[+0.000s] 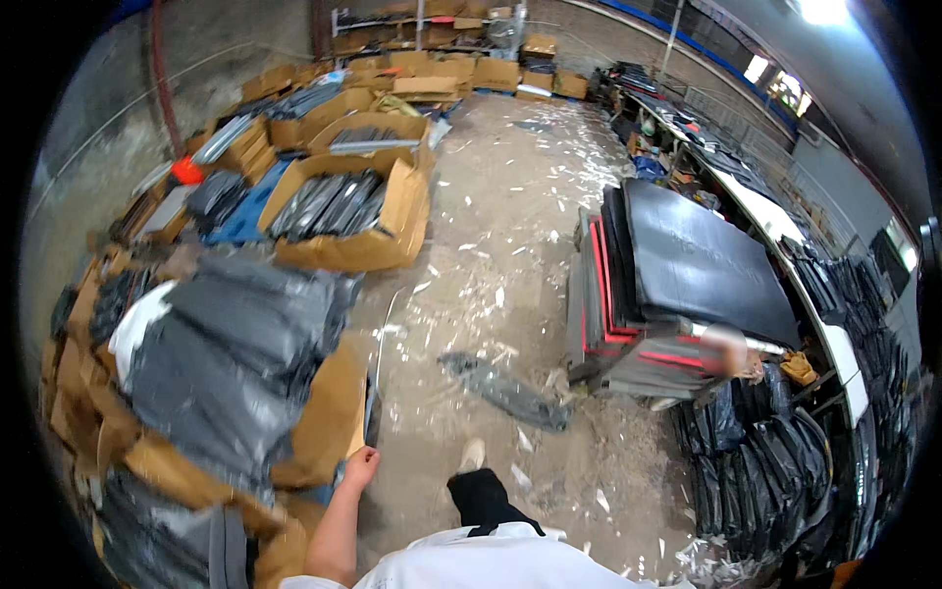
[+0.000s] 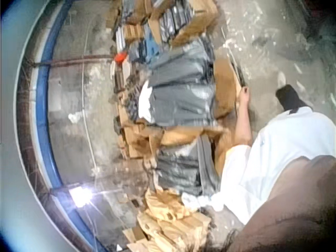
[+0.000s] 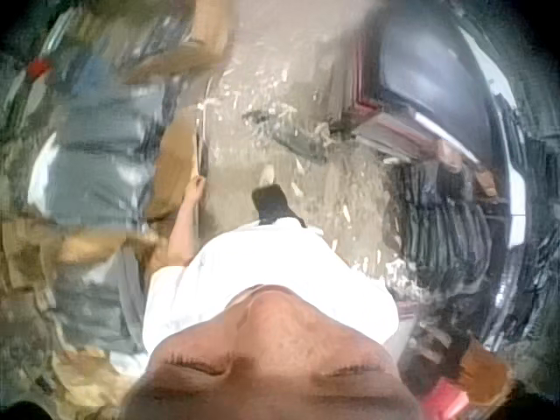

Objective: The person labels a grey package, walks to a pallet to retrieve several long wooden objects, and places the objects into grey plastic sleeves by hand at a workstation.

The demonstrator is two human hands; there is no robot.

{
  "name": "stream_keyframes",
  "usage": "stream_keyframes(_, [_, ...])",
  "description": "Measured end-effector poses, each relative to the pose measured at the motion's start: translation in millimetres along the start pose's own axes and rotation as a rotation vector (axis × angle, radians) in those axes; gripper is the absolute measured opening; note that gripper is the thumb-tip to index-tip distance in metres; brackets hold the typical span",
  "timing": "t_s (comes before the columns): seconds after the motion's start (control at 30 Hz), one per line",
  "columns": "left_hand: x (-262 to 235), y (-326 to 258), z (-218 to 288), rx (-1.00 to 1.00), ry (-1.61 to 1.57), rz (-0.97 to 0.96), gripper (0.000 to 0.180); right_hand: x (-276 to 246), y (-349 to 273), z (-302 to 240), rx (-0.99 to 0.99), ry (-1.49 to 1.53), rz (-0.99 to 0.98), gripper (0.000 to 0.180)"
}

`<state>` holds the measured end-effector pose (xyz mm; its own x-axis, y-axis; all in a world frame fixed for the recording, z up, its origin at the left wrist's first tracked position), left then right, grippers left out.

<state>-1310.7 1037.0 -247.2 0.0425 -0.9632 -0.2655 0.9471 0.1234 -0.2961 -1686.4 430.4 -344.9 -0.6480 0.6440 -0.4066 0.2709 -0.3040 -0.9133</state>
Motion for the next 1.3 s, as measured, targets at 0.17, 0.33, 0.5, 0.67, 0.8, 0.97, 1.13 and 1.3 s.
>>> stream_keyframes(0.17, [38.1,111.4,55.8,-0.020,-0.117,-0.042,0.019,-146.6,64.0,-152.7,-0.064,-0.029,0.126,0.027])
stream_keyframes(0.33, [18.7,106.6,-7.7,-0.615,0.238,-0.186,0.023,-455.0,24.7,-518.9,-0.740,0.135,0.573,0.030])
stream_keyframes(0.5, [13.9,218.7,22.5,-0.764,0.412,-0.130,0.025,-631.7,26.3,-663.2,-0.874,0.381,0.558,0.030])
stream_keyframes(0.67, [70.7,507.0,119.0,-0.427,0.621,-0.164,0.027,-633.0,211.2,-564.7,-0.319,0.293,0.531,0.024])
stream_keyframes(0.8, [124.9,806.3,266.6,-0.027,0.348,-0.066,0.027,-546.0,272.7,-503.7,-0.005,0.293,-0.033,0.045])
stream_keyframes(0.97, [343.1,981.9,496.6,0.162,-0.184,-0.340,0.014,-573.3,274.2,-516.2,0.328,0.721,-0.247,0.032])
stream_keyframes(1.13, [349.1,1088.2,449.2,0.130,0.136,-0.483,0.015,-780.7,328.9,-679.3,0.087,1.083,-0.199,0.024])
stream_keyframes(1.3, [392.0,1072.5,427.0,-0.373,0.708,-0.643,0.017,-1146.1,339.5,-756.9,-0.352,0.707,0.771,0.032])
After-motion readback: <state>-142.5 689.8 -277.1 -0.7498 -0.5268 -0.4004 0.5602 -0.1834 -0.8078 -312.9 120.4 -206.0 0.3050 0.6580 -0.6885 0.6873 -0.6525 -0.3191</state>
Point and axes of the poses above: each hand's wrist, its own y-axis towards the middle knuckle, its own x-axis out of the palm, z = x × y, the point moved 8 cm from there along y, towards the middle knuckle, and after that the axes turned 15 degrees about -y, right-handed, at the moved point
